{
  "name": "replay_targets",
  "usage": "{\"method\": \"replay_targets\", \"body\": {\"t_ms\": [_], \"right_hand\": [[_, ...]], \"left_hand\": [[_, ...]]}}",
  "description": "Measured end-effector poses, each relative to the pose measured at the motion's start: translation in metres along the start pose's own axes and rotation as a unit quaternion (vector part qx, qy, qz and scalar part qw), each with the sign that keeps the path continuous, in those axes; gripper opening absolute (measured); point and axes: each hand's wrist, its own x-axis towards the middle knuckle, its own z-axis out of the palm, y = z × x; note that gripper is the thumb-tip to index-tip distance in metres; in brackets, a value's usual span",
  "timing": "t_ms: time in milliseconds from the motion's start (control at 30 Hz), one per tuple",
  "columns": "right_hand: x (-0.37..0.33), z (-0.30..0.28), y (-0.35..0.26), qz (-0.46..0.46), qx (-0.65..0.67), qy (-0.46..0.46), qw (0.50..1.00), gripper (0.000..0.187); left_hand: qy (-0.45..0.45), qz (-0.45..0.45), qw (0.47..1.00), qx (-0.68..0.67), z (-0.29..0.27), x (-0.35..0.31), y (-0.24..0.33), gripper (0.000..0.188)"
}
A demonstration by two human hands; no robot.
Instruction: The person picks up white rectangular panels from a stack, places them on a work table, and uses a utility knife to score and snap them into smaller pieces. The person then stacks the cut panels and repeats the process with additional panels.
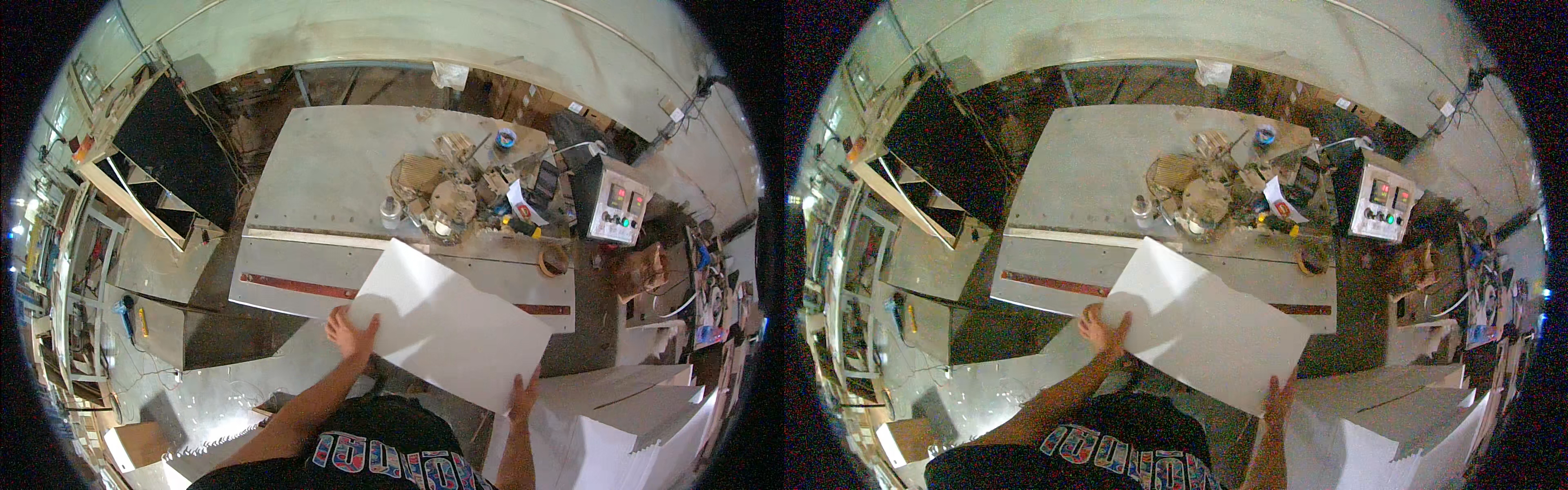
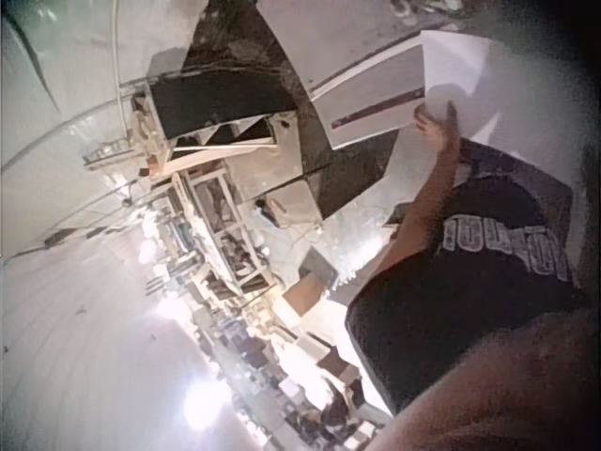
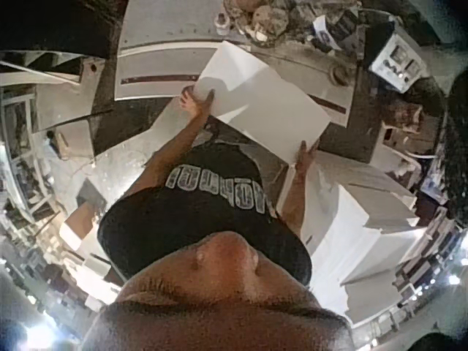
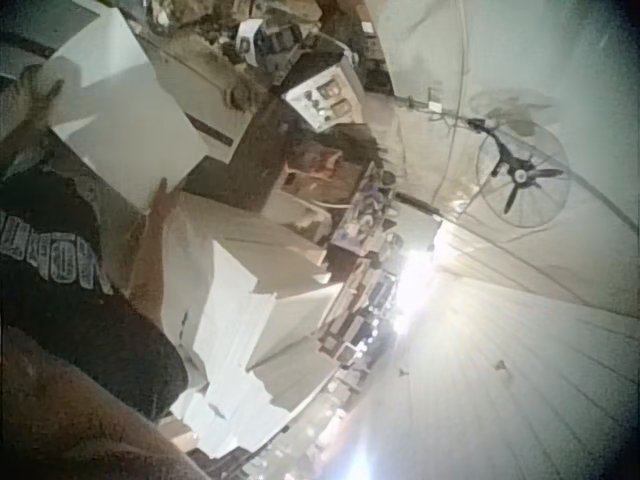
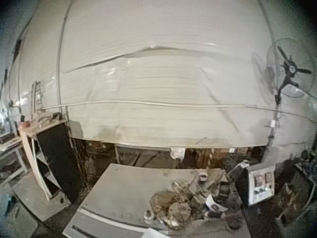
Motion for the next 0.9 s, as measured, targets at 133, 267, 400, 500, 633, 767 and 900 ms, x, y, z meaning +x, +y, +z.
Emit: {"method": "replay_targets", "body": {"t_ms": [133, 267, 400, 500, 633, 767, 900], "right_hand": [[0.025, -0.031, -0.011, 0.037, 0.058, 0.026, 0.997, 0.087], [0.048, -0.045, -0.005, 0.06, 0.064, 0.01, 0.996, 0.087], [0.072, -0.053, 0.022, -0.003, -0.056, -0.001, 0.998, 0.088], [0.079, -0.055, 0.036, -0.016, -0.019, -0.012, 1.0, 0.088], [0.081, -0.054, 0.031, 0.014, -0.035, -0.002, 0.999, 0.088], [0.092, -0.041, 0.016, 0.065, 0.011, -0.036, 0.997, 0.088], [0.104, -0.012, 0.006, 0.023, -0.069, -0.036, 0.997, 0.088]], "left_hand": [[0.018, -0.019, 1.0, -0.008, 0.029, -0.024, 0.055, 0.096], [0.02, -0.05, 0.999, -0.003, 0.041, -0.025, 0.081, 0.094], [0.043, -0.051, 0.998, -0.002, 0.042, -0.026, 0.088, 0.091], [0.045, -0.061, 0.997, -0.012, 0.043, -0.027, 0.087, 0.09], [0.062, -0.073, 0.995, 0.005, 0.048, -0.027, 0.082, 0.09], [0.084, -0.098, 0.991, 0.025, 0.044, -0.02, 0.075, 0.089], [0.107, -0.113, 0.987, 0.043, 0.035, -0.004, 0.065, 0.088]]}}
